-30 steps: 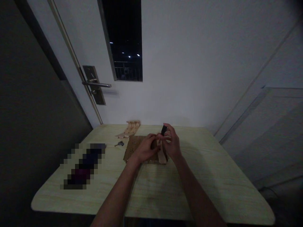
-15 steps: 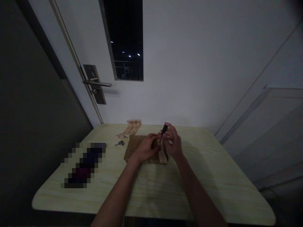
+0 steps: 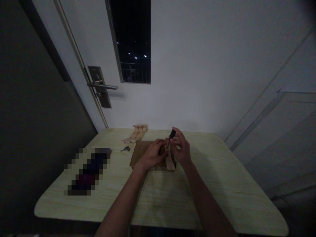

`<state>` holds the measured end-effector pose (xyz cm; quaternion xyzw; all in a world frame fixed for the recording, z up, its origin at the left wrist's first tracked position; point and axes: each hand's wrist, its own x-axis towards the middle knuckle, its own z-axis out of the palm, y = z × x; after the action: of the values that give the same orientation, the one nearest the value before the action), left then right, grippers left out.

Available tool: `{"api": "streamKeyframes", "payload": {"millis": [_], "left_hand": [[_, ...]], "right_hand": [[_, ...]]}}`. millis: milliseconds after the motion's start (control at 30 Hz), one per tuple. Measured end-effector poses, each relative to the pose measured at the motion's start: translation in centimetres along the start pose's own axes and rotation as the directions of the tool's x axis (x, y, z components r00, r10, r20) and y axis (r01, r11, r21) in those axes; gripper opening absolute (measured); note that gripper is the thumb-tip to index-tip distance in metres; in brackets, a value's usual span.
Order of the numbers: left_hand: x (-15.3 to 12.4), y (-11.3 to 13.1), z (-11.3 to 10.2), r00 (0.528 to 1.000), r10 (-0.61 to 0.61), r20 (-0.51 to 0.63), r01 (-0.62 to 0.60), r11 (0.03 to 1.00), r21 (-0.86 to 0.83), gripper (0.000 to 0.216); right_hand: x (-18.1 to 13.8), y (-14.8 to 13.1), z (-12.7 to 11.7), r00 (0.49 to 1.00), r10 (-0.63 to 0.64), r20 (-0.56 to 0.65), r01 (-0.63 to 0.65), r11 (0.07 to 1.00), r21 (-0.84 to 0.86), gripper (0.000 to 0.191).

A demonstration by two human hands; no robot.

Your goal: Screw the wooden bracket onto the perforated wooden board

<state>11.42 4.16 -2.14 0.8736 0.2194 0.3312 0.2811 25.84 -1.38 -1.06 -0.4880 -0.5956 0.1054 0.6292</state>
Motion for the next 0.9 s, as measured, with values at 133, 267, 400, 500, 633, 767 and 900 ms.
{"api": "streamKeyframes", "payload": {"millis": [133, 267, 400, 500, 633, 767, 900], "left_hand": [[0.0, 0.0, -0.07, 1.0, 0.009, 0.002, -0.009, 1.0, 0.003, 0.034], [-0.03, 0.01, -0.05, 1.0, 0.015, 0.001, -0.015, 1.0, -0.009, 0.033], [-0.02, 0.0, -0.04, 1.0, 0.014, 0.003, -0.014, 1.0, -0.009, 0.032], [0.01, -0.02, -0.08, 1.0, 0.003, 0.001, -0.003, 1.0, -0.001, 0.031], [0.04, -0.06, -0.08, 1.0, 0.013, 0.0, -0.013, 1.0, -0.001, 0.03], [0.05, -0.1, -0.03, 1.0, 0.008, -0.003, -0.008, 1.0, 0.004, 0.03], [0.07, 0.03, -0.08, 1.0, -0.012, 0.008, 0.012, 1.0, 0.003, 0.032]], "right_hand": [[0.06, 0.03, 0.0, 1.0, 0.005, -0.015, -0.005, 1.0, -0.016, 0.046], [0.17, 0.16, 0.08, 0.999, 0.027, -0.025, -0.028, 0.999, -0.025, 0.046], [0.36, 0.38, 0.27, 0.997, 0.055, -0.057, -0.057, 0.998, -0.041, 0.049], [0.53, 0.57, 0.37, 0.998, 0.03, -0.054, -0.033, 0.997, -0.064, 0.048], [0.7, 0.64, 0.32, 0.999, -0.008, -0.039, 0.004, 0.994, -0.106, 0.045], [0.73, 0.44, 0.25, 1.0, -0.017, -0.008, 0.016, 0.993, -0.117, 0.042], [0.62, 0.21, 0.13, 0.998, -0.035, 0.045, 0.04, 0.992, -0.118, 0.042]]}}
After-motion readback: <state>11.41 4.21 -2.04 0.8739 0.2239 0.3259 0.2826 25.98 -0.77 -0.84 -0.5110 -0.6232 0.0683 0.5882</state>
